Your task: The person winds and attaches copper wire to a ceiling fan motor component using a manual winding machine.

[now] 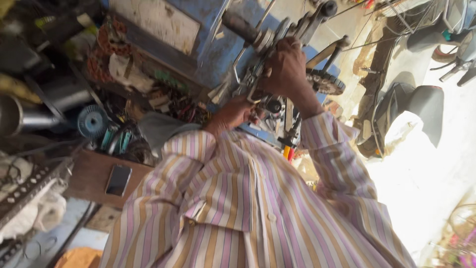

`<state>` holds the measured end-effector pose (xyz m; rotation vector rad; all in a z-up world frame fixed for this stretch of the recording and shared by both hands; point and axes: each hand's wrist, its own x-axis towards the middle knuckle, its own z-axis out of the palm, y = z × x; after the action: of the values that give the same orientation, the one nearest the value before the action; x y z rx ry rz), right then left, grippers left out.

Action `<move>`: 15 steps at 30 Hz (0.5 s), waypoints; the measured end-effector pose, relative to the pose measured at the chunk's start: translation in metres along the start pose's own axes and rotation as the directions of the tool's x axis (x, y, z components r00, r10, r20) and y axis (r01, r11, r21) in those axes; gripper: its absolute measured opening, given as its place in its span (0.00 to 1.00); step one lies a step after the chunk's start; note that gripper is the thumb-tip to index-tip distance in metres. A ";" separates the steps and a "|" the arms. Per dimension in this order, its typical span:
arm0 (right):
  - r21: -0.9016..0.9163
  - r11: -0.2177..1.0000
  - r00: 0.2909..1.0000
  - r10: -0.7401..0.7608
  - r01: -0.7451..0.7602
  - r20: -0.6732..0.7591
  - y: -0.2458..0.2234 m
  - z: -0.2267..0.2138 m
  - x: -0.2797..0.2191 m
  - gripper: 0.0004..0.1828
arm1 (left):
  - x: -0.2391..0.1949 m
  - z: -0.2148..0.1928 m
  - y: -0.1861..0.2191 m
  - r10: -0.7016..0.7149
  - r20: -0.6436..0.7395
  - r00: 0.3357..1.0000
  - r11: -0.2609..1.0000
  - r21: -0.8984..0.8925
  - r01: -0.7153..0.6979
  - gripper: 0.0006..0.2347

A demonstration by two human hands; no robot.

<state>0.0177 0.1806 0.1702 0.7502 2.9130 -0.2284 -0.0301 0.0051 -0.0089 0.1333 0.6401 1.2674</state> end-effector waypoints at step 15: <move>0.006 0.994 0.993 -0.109 0.110 -0.049 0.005 0.004 -0.003 0.17 | 0.032 -0.004 -0.016 0.029 -0.090 0.996 0.990 0.142 -0.016 0.16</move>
<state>0.0232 0.1825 0.1663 0.6057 3.0048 -0.2374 -0.0136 0.0279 -0.0312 0.2008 0.8097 1.2546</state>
